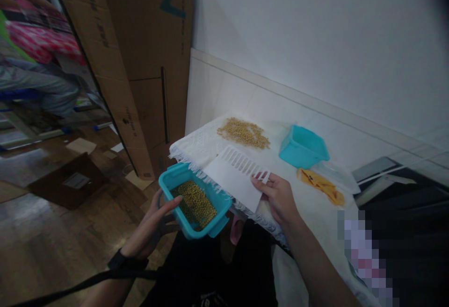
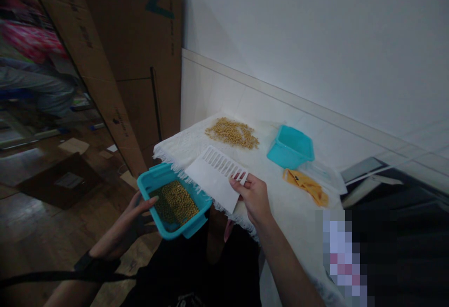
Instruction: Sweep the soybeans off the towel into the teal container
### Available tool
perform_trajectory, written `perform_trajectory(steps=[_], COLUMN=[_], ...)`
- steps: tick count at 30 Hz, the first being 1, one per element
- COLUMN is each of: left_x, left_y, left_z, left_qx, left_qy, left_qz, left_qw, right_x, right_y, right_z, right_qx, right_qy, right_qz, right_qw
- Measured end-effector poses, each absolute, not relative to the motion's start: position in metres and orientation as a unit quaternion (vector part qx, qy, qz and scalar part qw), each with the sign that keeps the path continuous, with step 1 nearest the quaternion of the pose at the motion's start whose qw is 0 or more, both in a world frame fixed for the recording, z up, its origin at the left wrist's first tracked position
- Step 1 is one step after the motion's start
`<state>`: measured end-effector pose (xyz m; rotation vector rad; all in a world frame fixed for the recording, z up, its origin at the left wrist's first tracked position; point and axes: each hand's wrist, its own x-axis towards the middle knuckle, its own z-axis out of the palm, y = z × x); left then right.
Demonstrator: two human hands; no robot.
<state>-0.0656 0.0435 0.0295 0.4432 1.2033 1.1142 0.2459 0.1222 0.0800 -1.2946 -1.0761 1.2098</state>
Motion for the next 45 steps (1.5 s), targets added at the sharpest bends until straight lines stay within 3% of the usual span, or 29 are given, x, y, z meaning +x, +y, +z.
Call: perform_trajectory(steps=[7, 45], left_x=[-0.068, -0.064], left_y=[0.043, 0.043], left_z=[0.026, 0.03], left_qx=[0.209, 0.194], left_qy=[0.535, 0.539], left_qz=[0.484, 0.485], left_qw=[0.661, 0.661], right_x=[0.26, 0.256], right_y=[0.152, 0.137], right_z=[0.084, 0.083], right_qx=[-0.555, -0.594], right_qy=[-0.407, -0.37], right_qz=[0.421, 0.442], right_qw=[0.59, 0.562])
